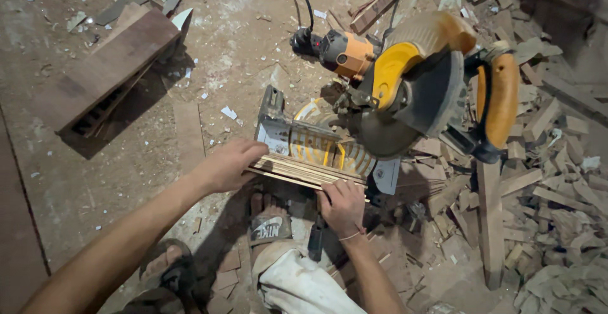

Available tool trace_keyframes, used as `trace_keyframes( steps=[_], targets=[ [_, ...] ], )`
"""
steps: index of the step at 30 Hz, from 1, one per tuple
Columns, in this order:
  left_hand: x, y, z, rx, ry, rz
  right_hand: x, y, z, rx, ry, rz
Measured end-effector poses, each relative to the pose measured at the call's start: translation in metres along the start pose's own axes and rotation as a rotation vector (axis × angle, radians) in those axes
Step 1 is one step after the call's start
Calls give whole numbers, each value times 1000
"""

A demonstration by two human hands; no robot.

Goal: The person cuts wood strips using a miter saw on the floor, handling small pieces of wood and positioning them against the saw fence.

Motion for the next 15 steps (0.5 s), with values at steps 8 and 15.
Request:
trace_keyframes(
  steps=[8, 15],
  targets=[
    [2, 8, -2, 187, 31, 67, 8, 0, 8, -74, 18, -43],
    [5, 12, -1, 164, 90, 19, 21, -5, 0, -2, -91, 62]
  ],
)
Point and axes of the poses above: each hand's wrist, its own x-axis towards the middle knuckle, its own y-axis out of the palm, z = x × y, the point moved 1 cm from there along x, towards the middle knuckle, and after that the axes turned 13 degrees about x, right-handed, at the moved point
